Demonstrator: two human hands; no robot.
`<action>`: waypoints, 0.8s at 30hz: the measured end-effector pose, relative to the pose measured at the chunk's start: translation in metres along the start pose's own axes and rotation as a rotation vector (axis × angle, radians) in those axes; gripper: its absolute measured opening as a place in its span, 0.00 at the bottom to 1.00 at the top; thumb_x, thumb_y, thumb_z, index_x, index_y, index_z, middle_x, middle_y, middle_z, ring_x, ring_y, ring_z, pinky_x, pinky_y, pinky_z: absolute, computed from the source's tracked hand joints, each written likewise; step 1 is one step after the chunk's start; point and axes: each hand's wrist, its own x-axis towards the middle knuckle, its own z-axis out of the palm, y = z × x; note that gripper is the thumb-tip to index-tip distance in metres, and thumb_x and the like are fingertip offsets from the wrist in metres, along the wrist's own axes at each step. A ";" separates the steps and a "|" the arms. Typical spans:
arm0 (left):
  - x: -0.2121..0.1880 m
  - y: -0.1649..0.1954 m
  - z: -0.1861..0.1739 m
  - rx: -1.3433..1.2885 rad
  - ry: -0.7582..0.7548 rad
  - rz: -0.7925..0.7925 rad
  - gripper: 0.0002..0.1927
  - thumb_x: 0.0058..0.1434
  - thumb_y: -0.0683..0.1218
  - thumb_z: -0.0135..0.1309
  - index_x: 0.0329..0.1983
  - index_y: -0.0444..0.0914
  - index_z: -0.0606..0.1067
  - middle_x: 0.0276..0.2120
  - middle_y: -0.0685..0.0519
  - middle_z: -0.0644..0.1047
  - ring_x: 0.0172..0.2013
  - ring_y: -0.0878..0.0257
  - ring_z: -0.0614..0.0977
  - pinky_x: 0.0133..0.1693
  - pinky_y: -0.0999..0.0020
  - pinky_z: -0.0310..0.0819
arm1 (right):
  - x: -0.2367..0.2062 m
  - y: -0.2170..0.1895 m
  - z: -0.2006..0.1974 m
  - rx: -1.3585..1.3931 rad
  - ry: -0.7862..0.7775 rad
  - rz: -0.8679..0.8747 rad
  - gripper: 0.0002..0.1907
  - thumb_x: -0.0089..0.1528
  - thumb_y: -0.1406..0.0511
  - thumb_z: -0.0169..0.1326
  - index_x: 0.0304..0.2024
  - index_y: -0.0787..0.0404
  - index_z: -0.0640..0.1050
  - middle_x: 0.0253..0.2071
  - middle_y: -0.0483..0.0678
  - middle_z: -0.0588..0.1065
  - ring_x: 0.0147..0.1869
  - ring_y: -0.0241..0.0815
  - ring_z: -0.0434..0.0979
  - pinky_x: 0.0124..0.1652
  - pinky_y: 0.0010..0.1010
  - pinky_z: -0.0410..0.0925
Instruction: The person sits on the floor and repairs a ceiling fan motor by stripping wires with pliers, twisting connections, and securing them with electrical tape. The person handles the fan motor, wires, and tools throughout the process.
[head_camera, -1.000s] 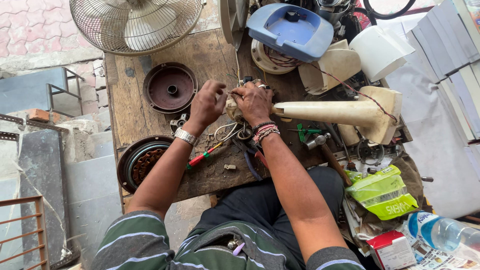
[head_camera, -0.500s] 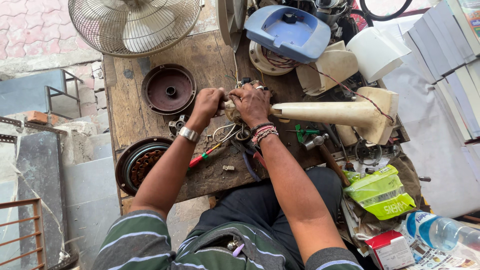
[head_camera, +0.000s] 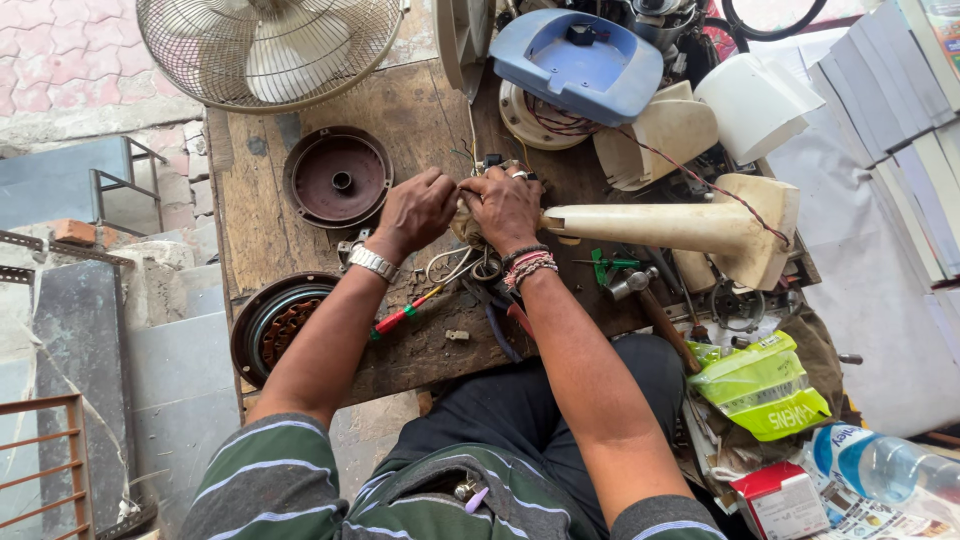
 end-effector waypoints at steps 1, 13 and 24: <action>0.000 -0.003 0.009 -0.052 0.007 -0.069 0.13 0.72 0.48 0.51 0.32 0.37 0.73 0.26 0.51 0.73 0.24 0.59 0.75 0.28 0.64 0.73 | 0.000 0.000 0.000 -0.002 -0.005 -0.002 0.10 0.62 0.53 0.58 0.42 0.42 0.86 0.36 0.39 0.78 0.47 0.42 0.73 0.50 0.41 0.58; -0.005 -0.004 0.009 -1.111 -0.049 -0.691 0.18 0.75 0.53 0.49 0.35 0.36 0.76 0.22 0.54 0.76 0.19 0.65 0.73 0.22 0.71 0.69 | 0.001 0.004 0.007 -0.017 0.077 -0.049 0.10 0.61 0.52 0.59 0.41 0.42 0.86 0.37 0.39 0.78 0.48 0.43 0.73 0.49 0.41 0.58; 0.001 0.014 -0.020 -0.108 0.241 0.069 0.04 0.68 0.44 0.57 0.42 0.39 0.77 0.37 0.51 0.78 0.36 0.56 0.82 0.37 0.65 0.78 | 0.001 0.002 0.002 0.005 0.028 -0.013 0.12 0.62 0.50 0.58 0.42 0.43 0.86 0.38 0.40 0.78 0.48 0.44 0.73 0.49 0.42 0.58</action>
